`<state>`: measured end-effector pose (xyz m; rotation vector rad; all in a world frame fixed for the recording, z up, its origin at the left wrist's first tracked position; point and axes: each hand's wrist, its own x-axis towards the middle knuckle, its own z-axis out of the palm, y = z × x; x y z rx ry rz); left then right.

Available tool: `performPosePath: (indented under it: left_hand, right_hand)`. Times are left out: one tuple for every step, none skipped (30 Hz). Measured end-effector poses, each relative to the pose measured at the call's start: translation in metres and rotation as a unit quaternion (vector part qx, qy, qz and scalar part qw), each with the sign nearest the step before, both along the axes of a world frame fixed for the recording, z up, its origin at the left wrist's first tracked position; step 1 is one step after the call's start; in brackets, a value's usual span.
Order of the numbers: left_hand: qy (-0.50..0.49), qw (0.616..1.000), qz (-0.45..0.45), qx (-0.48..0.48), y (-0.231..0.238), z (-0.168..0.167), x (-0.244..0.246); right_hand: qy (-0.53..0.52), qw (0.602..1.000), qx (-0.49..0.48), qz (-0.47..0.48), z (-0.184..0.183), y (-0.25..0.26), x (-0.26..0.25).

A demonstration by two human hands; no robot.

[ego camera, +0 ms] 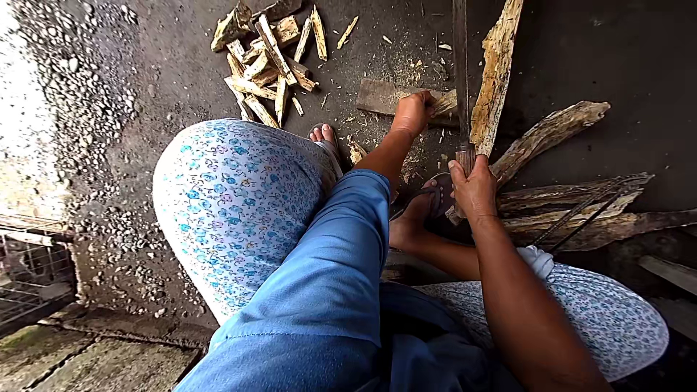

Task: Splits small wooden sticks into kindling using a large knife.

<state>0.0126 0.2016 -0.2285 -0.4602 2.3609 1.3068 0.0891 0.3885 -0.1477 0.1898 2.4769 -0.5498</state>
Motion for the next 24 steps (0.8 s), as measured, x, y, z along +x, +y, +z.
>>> performPosePath:
  left_hand:
    - [-0.002, 1.000, -0.001, -0.002, 0.000, 0.001, -0.001]
    - [-0.003, 1.000, -0.002, -0.003, 0.000, 0.002, 0.000]
    - [-0.001, 1.000, -0.001, -0.002, -0.001, 0.002, 0.000]
    - [0.004, 1.000, 0.000, 0.002, -0.001, 0.001, 0.002]
    - [0.011, 1.000, -0.001, 0.007, -0.002, -0.001, 0.003]
    - [0.014, 1.000, -0.002, 0.010, -0.003, -0.002, 0.005]
    - [0.013, 1.000, -0.007, 0.010, -0.003, -0.002, 0.005]
    - [0.013, 1.000, -0.013, 0.006, -0.003, -0.001, 0.006]
    - [0.011, 1.000, -0.020, 0.003, -0.003, -0.001, 0.006]
    - [0.011, 1.000, -0.026, -0.002, -0.003, -0.001, 0.005]
    - [0.012, 0.999, -0.029, -0.005, -0.003, -0.001, 0.005]
    - [0.014, 0.999, -0.031, -0.006, -0.003, 0.000, 0.005]
    - [0.014, 0.999, -0.030, -0.007, -0.003, 0.000, 0.006]
    - [0.014, 1.000, -0.025, -0.005, -0.002, 0.000, 0.005]
    - [0.011, 1.000, -0.018, 0.001, -0.002, -0.001, 0.005]
    - [0.006, 1.000, -0.008, 0.008, -0.003, -0.001, 0.005]
    - [0.001, 1.000, 0.001, 0.013, -0.003, -0.002, 0.003]
    - [-0.005, 1.000, 0.008, 0.016, -0.004, -0.002, 0.001]
    - [-0.010, 1.000, 0.012, 0.015, -0.006, -0.002, 0.000]
    - [-0.017, 1.000, 0.015, 0.012, -0.008, -0.002, 0.000]
    - [-0.025, 1.000, 0.017, 0.008, -0.010, -0.002, 0.000]
    - [-0.030, 0.999, 0.015, 0.004, -0.012, -0.002, 0.002]
    - [-0.026, 1.000, 0.010, -0.002, -0.014, -0.003, 0.004]
    - [-0.011, 1.000, 0.002, -0.005, -0.015, -0.005, 0.005]
  right_hand:
    - [0.002, 1.000, -0.002, -0.001, 0.001, 0.000, 0.000]
    - [0.003, 1.000, 0.000, 0.000, 0.003, -0.003, 0.001]
    - [0.005, 1.000, 0.005, 0.001, 0.006, -0.006, 0.002]
    - [0.011, 1.000, 0.010, 0.005, 0.008, -0.010, 0.005]
    - [0.016, 1.000, 0.017, 0.008, 0.009, -0.012, 0.008]
    - [0.021, 0.999, 0.022, 0.011, 0.006, -0.013, 0.012]
    - [0.027, 0.999, 0.024, 0.013, 0.003, -0.013, 0.017]
    - [0.032, 0.999, 0.021, 0.011, -0.003, -0.011, 0.020]
    - [0.035, 0.999, 0.016, 0.007, -0.008, -0.009, 0.023]
    - [0.036, 0.999, 0.012, 0.003, -0.014, -0.006, 0.025]
    - [0.033, 0.999, 0.009, 0.002, -0.018, -0.004, 0.026]
    - [0.031, 0.999, 0.009, 0.001, -0.020, -0.003, 0.026]
    - [0.029, 1.000, 0.009, 0.001, -0.022, -0.003, 0.026]
    - [0.025, 1.000, 0.009, 0.000, -0.023, -0.004, 0.024]
    - [0.023, 1.000, 0.007, 0.001, -0.025, -0.005, 0.021]
    - [0.022, 1.000, 0.003, 0.002, -0.026, -0.007, 0.017]
    - [0.024, 1.000, -0.006, 0.004, -0.028, -0.010, 0.012]
    - [0.026, 0.999, -0.019, 0.006, -0.029, -0.014, 0.006]
    - [0.026, 0.999, -0.037, 0.009, -0.031, -0.016, 0.001]
    - [0.022, 0.998, -0.060, 0.009, -0.033, -0.017, -0.003]
    - [0.012, 0.996, -0.091, 0.001, -0.035, -0.018, -0.006]
    - [-0.003, 0.992, -0.126, -0.012, -0.035, -0.016, -0.008]
    - [-0.012, 0.988, -0.153, -0.025, -0.034, -0.015, -0.007]
    - [-0.018, 0.985, -0.167, -0.034, -0.029, -0.015, -0.007]
